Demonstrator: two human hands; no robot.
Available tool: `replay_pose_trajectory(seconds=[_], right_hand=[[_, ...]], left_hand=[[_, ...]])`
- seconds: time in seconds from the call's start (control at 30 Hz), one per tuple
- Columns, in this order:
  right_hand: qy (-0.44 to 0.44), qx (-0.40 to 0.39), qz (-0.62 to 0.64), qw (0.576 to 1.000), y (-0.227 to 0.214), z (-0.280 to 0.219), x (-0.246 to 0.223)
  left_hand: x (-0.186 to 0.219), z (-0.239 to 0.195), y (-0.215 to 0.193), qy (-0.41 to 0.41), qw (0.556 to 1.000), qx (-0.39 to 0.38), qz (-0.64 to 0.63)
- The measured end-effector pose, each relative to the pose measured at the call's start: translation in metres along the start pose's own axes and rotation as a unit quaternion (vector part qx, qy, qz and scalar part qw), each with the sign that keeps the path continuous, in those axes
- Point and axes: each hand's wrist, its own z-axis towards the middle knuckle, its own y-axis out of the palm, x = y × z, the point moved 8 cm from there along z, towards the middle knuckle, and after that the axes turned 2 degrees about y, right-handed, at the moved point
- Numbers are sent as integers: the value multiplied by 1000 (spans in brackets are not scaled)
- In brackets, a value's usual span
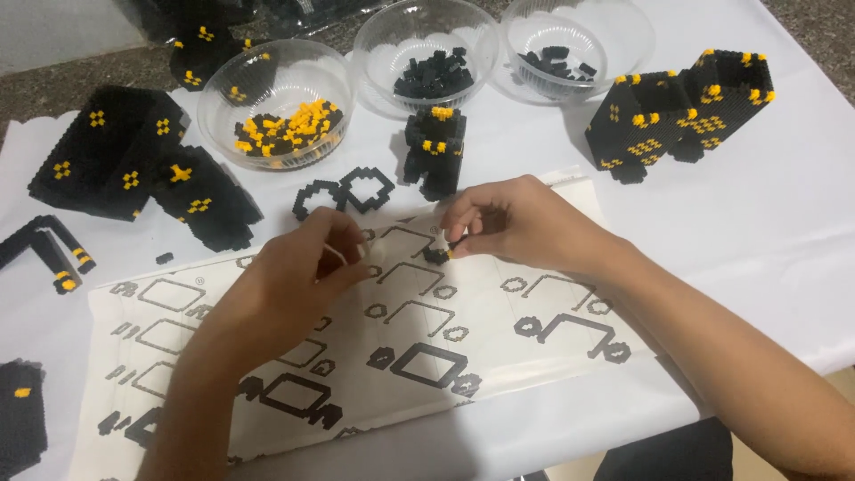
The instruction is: The person assembles small black and yellow plastic bricks into a figure, following a printed instruction sheet. They pick individual bricks from clear bowls and attach them to a growing structure on a white table.
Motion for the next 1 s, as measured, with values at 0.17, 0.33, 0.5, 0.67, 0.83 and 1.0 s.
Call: replay_pose_trajectory(seconds=[0.17, 0.33, 0.5, 0.67, 0.83, 1.0], right_hand=[[12, -8, 40, 999, 1, -1, -3], [4, -7, 49, 999, 1, -1, -2], [28, -2, 30, 999, 1, 0, 0], [54, 4, 27, 998, 0, -1, -7], [125, 7, 5, 992, 0, -3, -5], [144, 10, 16, 989, 0, -3, -1]], left_hand=[[7, 7, 3, 67, 994, 42, -78], [13, 11, 12, 163, 974, 90, -133], [21, 8, 15, 256, 946, 144, -140], [25, 8, 23, 300, 938, 142, -96], [35, -7, 20, 401, 894, 195, -43], [37, -9, 29, 424, 882, 208, -1]])
